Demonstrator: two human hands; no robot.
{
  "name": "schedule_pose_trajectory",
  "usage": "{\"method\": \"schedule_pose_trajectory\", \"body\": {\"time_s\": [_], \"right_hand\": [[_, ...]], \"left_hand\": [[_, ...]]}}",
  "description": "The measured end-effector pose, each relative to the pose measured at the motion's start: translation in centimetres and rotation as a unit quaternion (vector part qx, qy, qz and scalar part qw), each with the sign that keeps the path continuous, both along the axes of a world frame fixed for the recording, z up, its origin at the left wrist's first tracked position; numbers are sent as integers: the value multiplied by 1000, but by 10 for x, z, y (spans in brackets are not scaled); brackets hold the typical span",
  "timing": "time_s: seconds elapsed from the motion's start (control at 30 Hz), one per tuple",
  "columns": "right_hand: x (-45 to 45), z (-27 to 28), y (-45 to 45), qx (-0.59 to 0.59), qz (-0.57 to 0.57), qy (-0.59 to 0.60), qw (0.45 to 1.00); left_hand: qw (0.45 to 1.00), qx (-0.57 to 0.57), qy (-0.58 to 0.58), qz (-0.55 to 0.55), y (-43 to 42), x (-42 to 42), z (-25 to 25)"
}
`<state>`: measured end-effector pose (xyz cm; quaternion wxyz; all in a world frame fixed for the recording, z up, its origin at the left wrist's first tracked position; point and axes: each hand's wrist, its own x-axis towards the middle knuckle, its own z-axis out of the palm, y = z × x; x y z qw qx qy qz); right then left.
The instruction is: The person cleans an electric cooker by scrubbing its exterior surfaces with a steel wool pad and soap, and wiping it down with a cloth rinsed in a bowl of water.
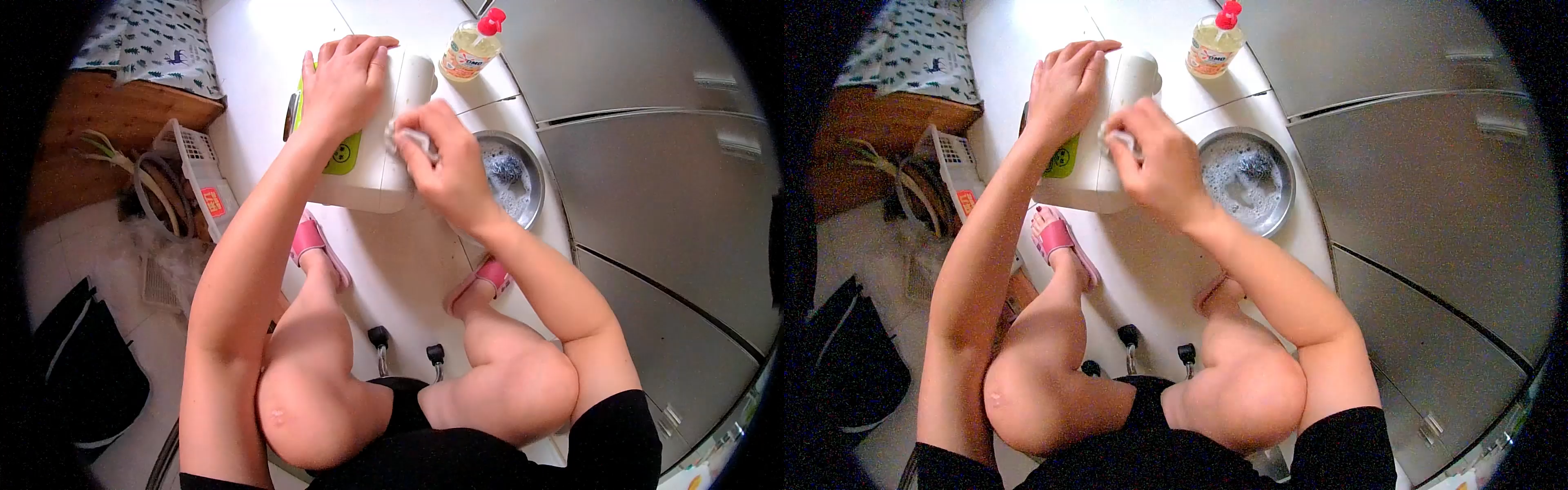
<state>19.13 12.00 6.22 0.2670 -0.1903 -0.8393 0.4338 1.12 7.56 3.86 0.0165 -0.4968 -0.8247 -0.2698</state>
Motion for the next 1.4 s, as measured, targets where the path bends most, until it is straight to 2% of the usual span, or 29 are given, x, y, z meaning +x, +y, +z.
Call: {"method": "schedule_pose_trajectory", "body": {"time_s": [0.17,0.23,0.3,0.43,0.5,0.63,0.7,0.73,0.83,0.87,0.97,1.0,1.03,1.2,1.33,1.4], "right_hand": [[-61,-23,73,72,-105,40,991],[-80,-57,108,-10,-94,20,995],[-75,-63,119,-127,-101,23,986],[15,-64,122,-387,-135,5,912],[66,-57,111,-439,-189,-87,874],[154,-137,82,-277,-182,-128,935],[175,-169,63,-258,-197,-159,932],[182,-189,56,-201,-204,-175,942],[177,-198,37,-137,-187,-191,954],[175,-203,36,-190,-180,-201,944],[178,-209,46,26,-225,-266,937],[177,-207,53,49,-248,-263,931],[178,-215,61,120,-257,-268,921],[171,-239,87,195,-194,-373,886],[167,-235,96,42,-187,-362,912],[165,-215,91,15,-191,-345,919]], "left_hand": [[1000,2,-7,-5,-3,0,0],[1000,-4,-21,-5,-2,2,1],[999,-6,-45,-17,-4,-1,4],[999,-9,-33,-8,-3,-2,1],[997,-8,-76,-3,-3,0,4],[997,-9,-71,19,-4,6,3],[996,-12,-77,40,-5,9,3],[996,-11,-77,51,-6,12,4],[995,-13,-70,69,-5,18,5],[995,-14,-68,69,-5,20,5],[995,-25,-59,75,-2,27,4],[995,-26,-60,69,0,29,4],[996,-28,-62,63,3,30,5],[997,-13,-62,33,11,35,7],[996,-15,-78,31,12,37,11],[996,-17,-80,32,12,35,13]]}}
